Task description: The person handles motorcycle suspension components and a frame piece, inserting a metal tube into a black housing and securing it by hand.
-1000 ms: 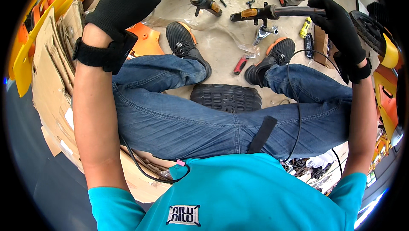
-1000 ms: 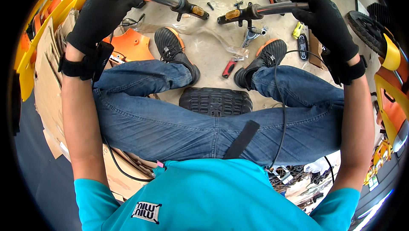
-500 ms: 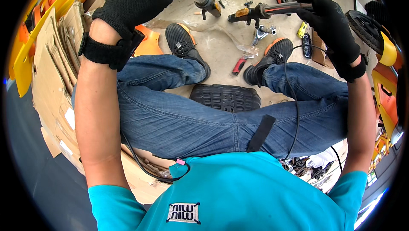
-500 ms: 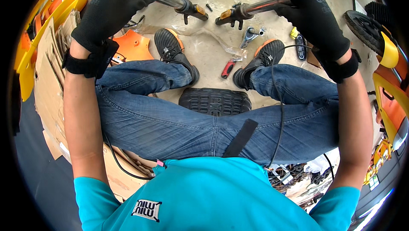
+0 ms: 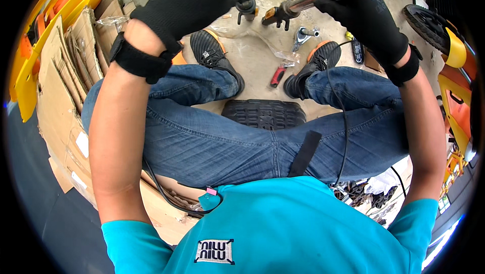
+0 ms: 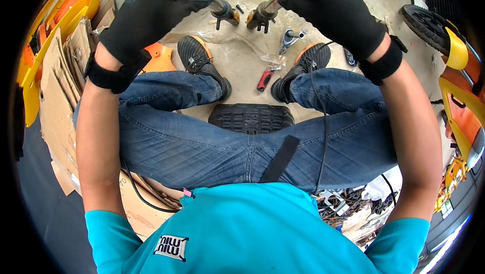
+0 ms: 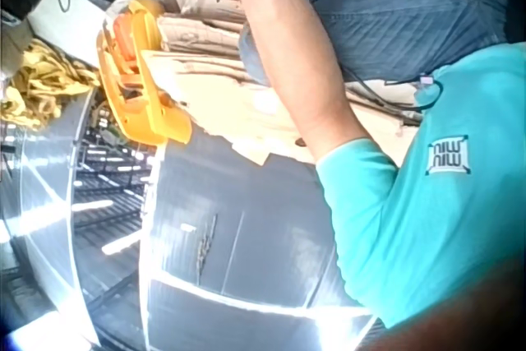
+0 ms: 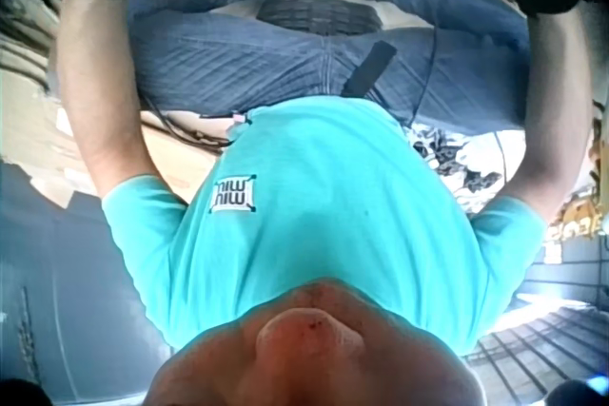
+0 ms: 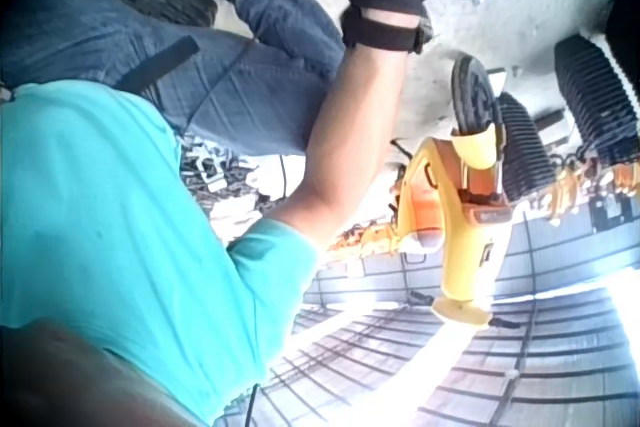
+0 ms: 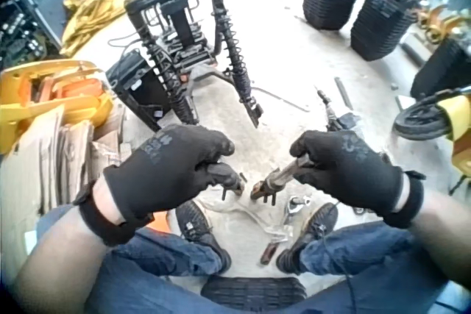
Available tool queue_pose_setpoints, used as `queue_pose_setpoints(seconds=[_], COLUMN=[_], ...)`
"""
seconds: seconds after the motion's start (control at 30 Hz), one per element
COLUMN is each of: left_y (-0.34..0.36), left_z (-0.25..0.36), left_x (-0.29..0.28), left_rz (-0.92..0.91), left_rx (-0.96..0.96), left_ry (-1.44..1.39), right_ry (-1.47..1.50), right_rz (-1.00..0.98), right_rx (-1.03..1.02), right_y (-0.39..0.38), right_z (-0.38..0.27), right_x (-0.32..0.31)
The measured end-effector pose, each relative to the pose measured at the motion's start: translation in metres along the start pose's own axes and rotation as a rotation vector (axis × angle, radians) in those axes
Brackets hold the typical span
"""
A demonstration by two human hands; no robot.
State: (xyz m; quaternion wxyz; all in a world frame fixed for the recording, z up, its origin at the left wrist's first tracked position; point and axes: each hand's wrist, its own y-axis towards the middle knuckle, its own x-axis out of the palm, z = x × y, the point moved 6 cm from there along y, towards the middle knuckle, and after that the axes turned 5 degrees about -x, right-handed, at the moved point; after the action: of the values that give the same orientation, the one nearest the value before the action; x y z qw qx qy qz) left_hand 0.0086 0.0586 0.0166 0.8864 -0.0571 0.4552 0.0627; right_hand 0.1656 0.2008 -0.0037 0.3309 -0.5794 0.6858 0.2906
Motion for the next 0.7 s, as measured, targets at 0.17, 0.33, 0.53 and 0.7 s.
queue_pose_setpoints(seconds=[0.17, 0.33, 0.53, 0.7], left_y=[0.009, 0.013, 0.01, 0.011], left_z=[0.015, 0.018, 0.016, 0.011], left_x=[0.012, 0.015, 0.014, 0.013], left_rz=[-0.019, 0.009, 0.053, -0.003], left_rx=[0.062, 0.096, 0.16, 0.057], left_ry=[-0.019, 0.015, 0.033, -0.048], right_ry=[-0.034, -0.025, -0.06, -0.049], right_rz=[-0.008, 0.004, 0.018, -0.008], right_rx=[-0.03, -0.115, -0.094, -0.038], right_y=[0.009, 0.016, 0.016, 0.016], right_z=[-0.011, -0.024, -0.026, -0.021], right_x=[0.008, 0.013, 0.011, 0.012])
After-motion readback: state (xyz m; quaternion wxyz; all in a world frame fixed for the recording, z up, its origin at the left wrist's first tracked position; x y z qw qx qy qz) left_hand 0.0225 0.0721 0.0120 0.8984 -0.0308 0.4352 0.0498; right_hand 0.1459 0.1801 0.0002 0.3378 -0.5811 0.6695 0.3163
